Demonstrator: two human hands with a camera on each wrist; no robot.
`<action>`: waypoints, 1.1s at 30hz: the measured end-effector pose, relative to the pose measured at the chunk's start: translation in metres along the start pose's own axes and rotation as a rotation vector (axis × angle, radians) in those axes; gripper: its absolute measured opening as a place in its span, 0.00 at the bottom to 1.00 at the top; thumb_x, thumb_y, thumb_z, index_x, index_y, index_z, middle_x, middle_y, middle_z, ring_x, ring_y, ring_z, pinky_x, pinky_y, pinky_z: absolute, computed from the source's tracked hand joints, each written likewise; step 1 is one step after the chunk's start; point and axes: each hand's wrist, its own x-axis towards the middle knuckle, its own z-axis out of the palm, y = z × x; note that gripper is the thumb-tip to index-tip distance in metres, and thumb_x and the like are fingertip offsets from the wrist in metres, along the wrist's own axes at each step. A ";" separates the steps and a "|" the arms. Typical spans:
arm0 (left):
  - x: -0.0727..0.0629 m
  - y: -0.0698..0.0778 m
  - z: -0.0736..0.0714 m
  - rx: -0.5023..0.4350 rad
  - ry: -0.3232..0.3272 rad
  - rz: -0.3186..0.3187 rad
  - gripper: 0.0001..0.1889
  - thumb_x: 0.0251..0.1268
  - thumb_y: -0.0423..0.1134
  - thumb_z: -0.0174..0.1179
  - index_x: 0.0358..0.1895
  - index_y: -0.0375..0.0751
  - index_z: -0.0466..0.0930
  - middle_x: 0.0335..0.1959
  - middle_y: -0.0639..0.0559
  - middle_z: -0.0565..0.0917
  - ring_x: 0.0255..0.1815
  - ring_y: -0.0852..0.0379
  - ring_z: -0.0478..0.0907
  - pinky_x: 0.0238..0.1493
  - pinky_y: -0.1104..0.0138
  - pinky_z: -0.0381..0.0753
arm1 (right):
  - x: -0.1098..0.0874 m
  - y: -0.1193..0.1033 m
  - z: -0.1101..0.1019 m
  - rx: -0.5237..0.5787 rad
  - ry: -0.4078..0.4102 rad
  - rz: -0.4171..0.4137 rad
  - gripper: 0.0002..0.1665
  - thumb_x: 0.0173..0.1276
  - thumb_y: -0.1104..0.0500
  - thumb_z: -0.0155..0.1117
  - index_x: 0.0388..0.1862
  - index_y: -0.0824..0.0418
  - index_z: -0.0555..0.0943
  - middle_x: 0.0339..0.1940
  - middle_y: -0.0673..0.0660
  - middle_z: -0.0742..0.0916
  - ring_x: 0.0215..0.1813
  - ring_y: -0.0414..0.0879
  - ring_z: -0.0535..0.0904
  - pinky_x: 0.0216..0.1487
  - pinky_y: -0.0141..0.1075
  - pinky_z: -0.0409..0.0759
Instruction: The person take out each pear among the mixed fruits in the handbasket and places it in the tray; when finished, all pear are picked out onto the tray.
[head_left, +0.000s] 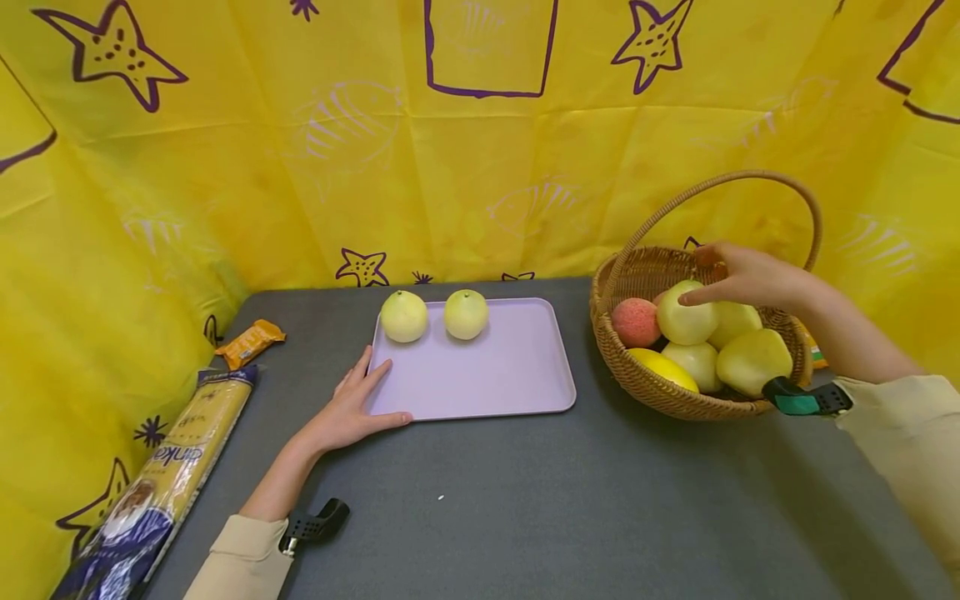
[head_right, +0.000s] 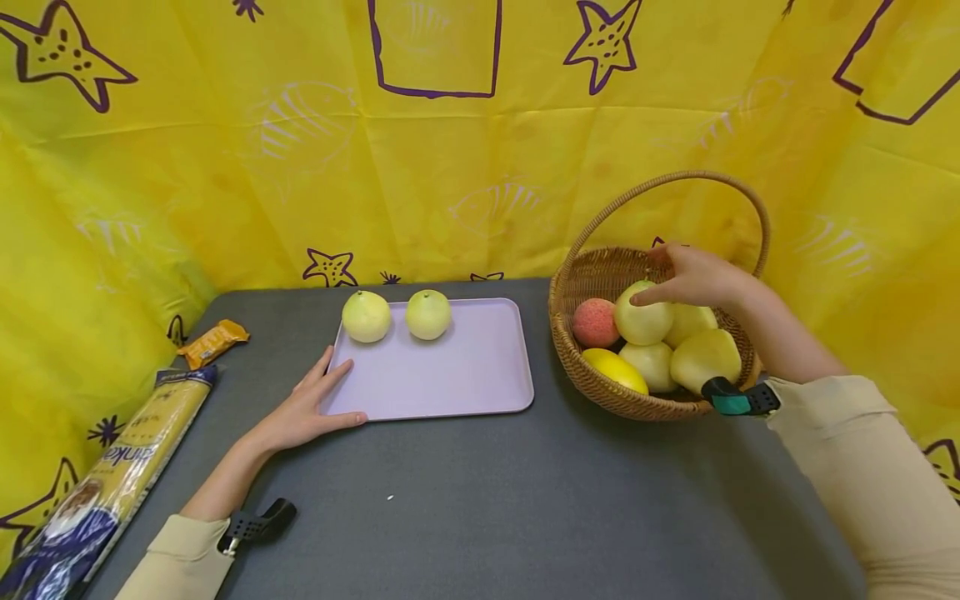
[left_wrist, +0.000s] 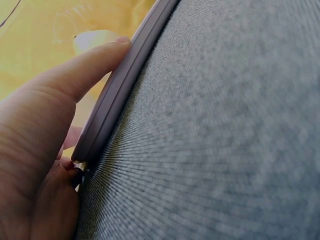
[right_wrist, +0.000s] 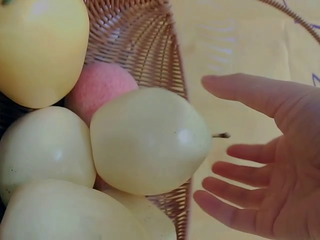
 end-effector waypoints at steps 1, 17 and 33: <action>0.000 0.000 0.000 0.002 0.000 -0.001 0.53 0.55 0.64 0.65 0.77 0.38 0.51 0.79 0.38 0.32 0.75 0.27 0.34 0.64 0.30 0.40 | 0.002 0.001 0.000 0.003 -0.018 -0.007 0.49 0.66 0.47 0.67 0.72 0.74 0.56 0.69 0.77 0.65 0.64 0.72 0.65 0.59 0.64 0.64; 0.000 -0.001 0.000 -0.006 0.004 0.002 0.52 0.55 0.63 0.67 0.77 0.40 0.53 0.79 0.39 0.32 0.75 0.27 0.34 0.64 0.30 0.40 | 0.014 0.018 0.009 -0.019 -0.206 0.040 0.58 0.63 0.44 0.68 0.72 0.80 0.50 0.71 0.82 0.55 0.69 0.77 0.51 0.62 0.69 0.55; 0.000 -0.002 0.000 -0.005 0.002 -0.003 0.52 0.55 0.63 0.66 0.77 0.40 0.52 0.79 0.39 0.32 0.74 0.26 0.34 0.64 0.30 0.40 | 0.011 0.016 0.014 -0.121 -0.130 0.012 0.60 0.60 0.42 0.71 0.71 0.82 0.52 0.68 0.82 0.61 0.67 0.76 0.57 0.60 0.66 0.62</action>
